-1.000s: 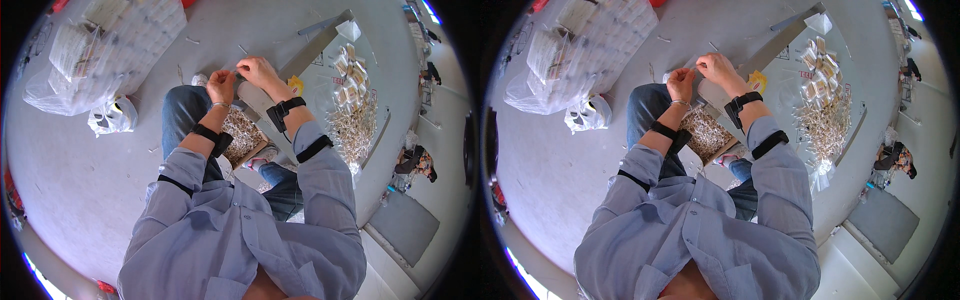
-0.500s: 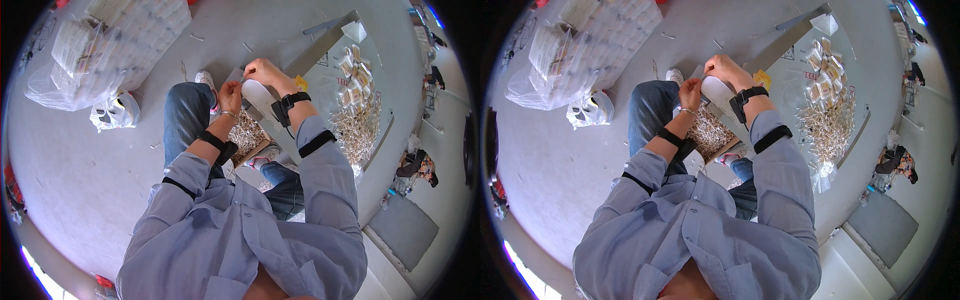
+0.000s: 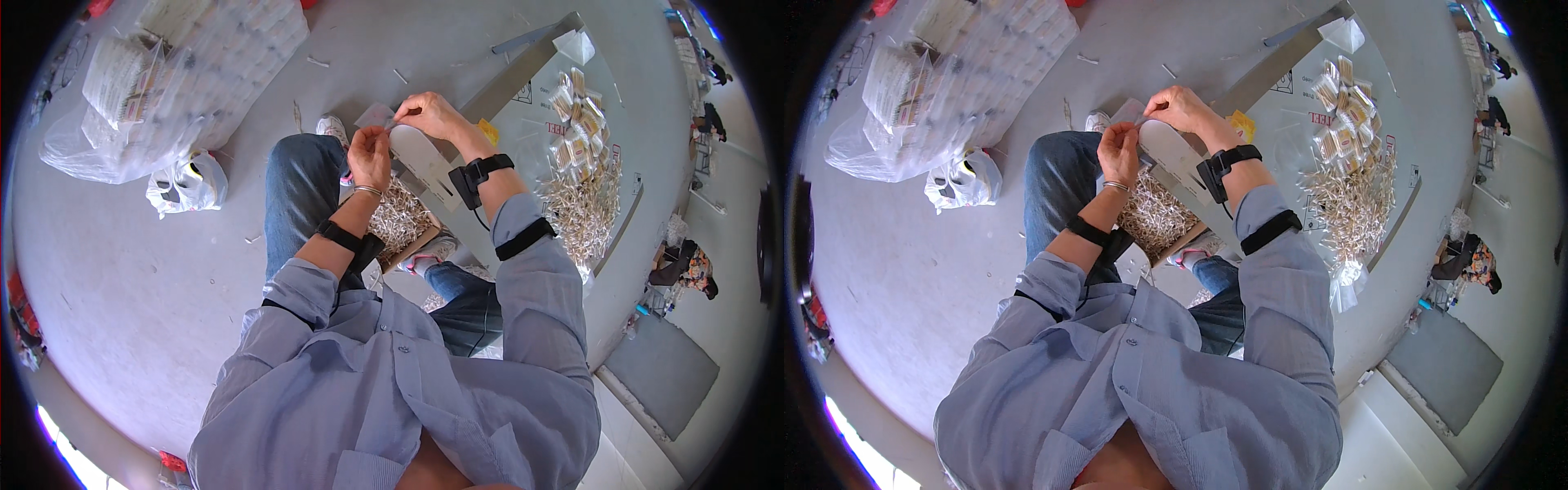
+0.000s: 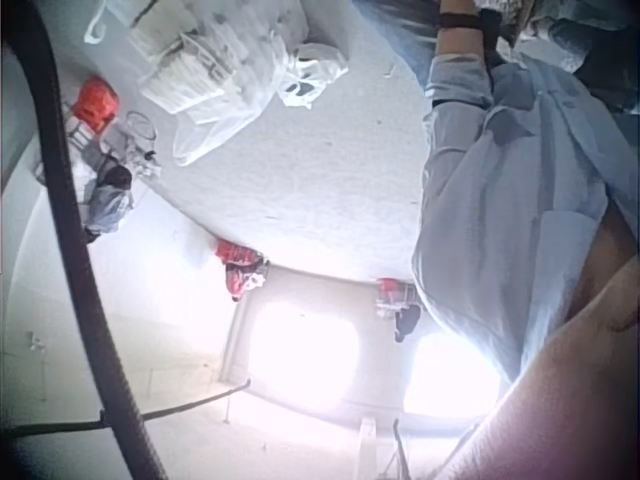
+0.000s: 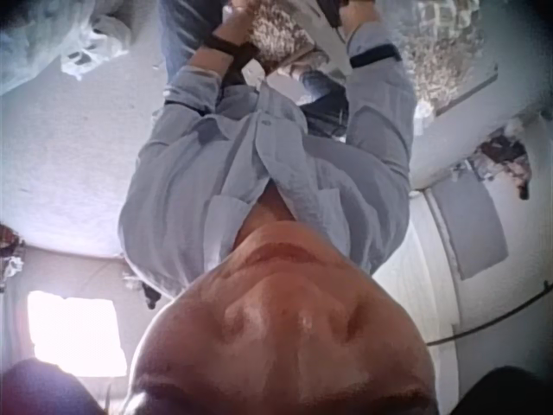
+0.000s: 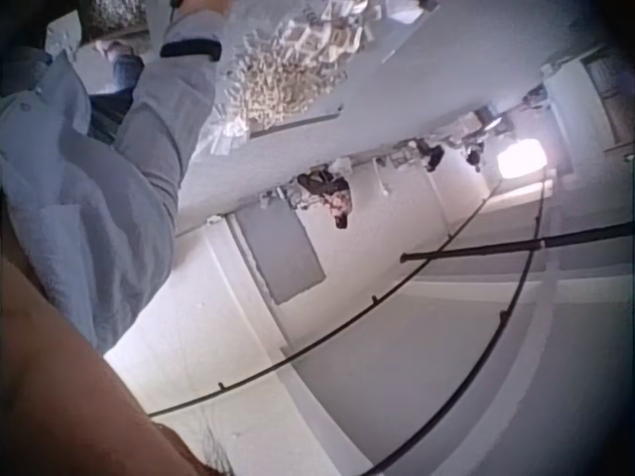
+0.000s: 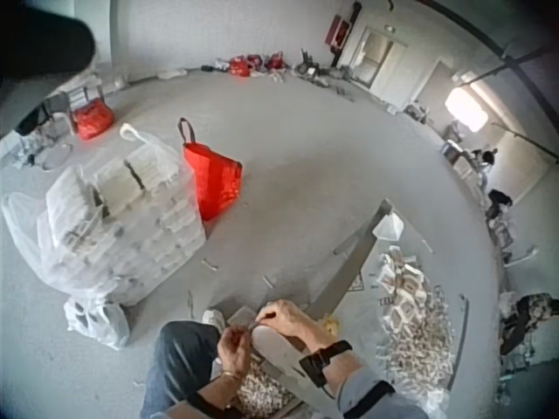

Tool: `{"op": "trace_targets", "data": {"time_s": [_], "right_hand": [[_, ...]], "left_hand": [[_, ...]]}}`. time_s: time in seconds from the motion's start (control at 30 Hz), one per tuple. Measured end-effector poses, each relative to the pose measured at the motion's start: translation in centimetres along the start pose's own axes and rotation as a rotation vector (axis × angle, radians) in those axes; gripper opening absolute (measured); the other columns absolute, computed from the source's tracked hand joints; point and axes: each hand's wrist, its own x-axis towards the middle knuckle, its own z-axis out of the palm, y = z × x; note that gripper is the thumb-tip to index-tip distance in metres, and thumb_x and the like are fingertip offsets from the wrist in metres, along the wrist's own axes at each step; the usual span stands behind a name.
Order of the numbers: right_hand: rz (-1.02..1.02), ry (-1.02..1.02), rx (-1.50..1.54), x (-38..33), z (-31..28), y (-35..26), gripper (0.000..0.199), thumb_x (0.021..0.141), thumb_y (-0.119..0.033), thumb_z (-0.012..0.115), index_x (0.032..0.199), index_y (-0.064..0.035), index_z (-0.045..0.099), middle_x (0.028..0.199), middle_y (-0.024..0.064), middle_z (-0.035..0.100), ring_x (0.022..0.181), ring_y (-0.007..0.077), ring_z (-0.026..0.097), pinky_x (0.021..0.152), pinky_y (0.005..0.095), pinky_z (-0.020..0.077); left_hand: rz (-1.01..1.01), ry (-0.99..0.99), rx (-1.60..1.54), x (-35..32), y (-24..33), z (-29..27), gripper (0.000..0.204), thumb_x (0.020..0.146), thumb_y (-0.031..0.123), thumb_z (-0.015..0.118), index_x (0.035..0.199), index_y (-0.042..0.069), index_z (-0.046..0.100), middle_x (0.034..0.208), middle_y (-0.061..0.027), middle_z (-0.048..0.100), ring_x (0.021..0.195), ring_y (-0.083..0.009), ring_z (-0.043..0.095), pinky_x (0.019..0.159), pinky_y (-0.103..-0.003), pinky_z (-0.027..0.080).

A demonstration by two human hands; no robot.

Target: The person is counting bundles of cotton swabs and placing them into small plastic bags.

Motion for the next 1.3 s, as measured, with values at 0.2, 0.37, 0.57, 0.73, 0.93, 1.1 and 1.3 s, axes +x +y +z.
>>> {"op": "trace_targets", "data": {"time_s": [0.2,0.37,0.57,0.73,0.93,1.1,1.3], "right_hand": [[0.004,-0.004,0.056,-0.3,0.0,-0.1,0.009,0.073,-0.008,0.064,0.081,-0.0061,0.066,0.078,0.0039,0.062,0.074,0.0152,0.059,0.070,0.0273,0.0470],[-0.047,0.002,0.085,-0.7,-0.3,-0.2,0.008,0.073,-0.005,0.063,0.081,-0.0055,0.066,0.077,0.0027,0.061,0.074,0.0134,0.059,0.070,0.0265,0.0468],[-0.176,0.099,0.060,-1.7,-0.7,0.2,0.007,0.072,-0.007,0.064,0.079,-0.0065,0.066,0.078,0.0044,0.063,0.073,0.0181,0.061,0.067,0.0274,0.0488],[-0.363,0.302,-0.080,-1.9,0.3,0.1,0.005,0.071,-0.004,0.063,0.076,-0.0047,0.064,0.078,0.0059,0.062,0.072,0.0227,0.061,0.065,0.0300,0.0494],[-0.367,0.310,-0.090,-2.0,0.6,0.6,0.004,0.071,-0.004,0.061,0.075,-0.0038,0.063,0.080,0.0062,0.062,0.072,0.0231,0.061,0.064,0.0308,0.0492],[-0.360,0.294,-0.113,-2.8,-0.1,0.5,0.004,0.070,-0.001,0.062,0.075,-0.0027,0.063,0.082,0.0066,0.062,0.074,0.0213,0.061,0.064,0.0287,0.0495],[-0.326,0.291,-0.130,-3.8,-0.1,0.5,0.005,0.072,-0.002,0.062,0.077,-0.0025,0.062,0.083,0.0073,0.062,0.074,0.0211,0.061,0.065,0.0292,0.0494]], "left_hand": [[0.017,0.001,-0.047,-0.6,-0.7,0.0,0.009,0.081,0.006,0.055,0.088,0.000,0.053,0.079,-0.0038,0.060,0.071,-0.0085,0.053,0.064,-0.020,0.042],[0.056,0.008,-0.013,-1.3,-0.3,0.0,0.010,0.080,0.007,0.056,0.087,0.000,0.054,0.080,-0.0053,0.061,0.072,-0.0101,0.057,0.065,-0.022,0.045],[0.341,-0.011,0.377,-1.7,1.2,0.1,0.009,0.077,0.006,0.058,0.085,0.002,0.056,0.075,-0.0094,0.063,0.070,-0.0183,0.064,0.063,-0.028,0.048],[0.513,-0.024,0.553,-1.3,1.3,-0.2,0.008,0.076,0.007,0.059,0.084,0.004,0.057,0.073,-0.0112,0.063,0.068,-0.0215,0.064,0.061,-0.029,0.049],[0.242,-0.032,0.418,-1.3,0.2,-0.1,0.009,0.079,0.009,0.057,0.083,0.001,0.054,0.070,-0.0081,0.062,0.066,-0.0151,0.062,0.059,-0.027,0.048],[-0.085,0.053,-0.314,-0.7,-0.5,0.5,0.021,0.082,0.014,0.057,0.095,0.003,0.043,0.077,-0.0062,0.059,0.066,-0.0116,0.056,0.059,-0.024,0.046],[-0.286,0.041,-0.293,-1.1,0.3,1.0,0.024,0.082,0.014,0.057,0.098,0.004,0.042,0.079,-0.0054,0.058,0.066,-0.0121,0.054,0.059,-0.025,0.045]]}}
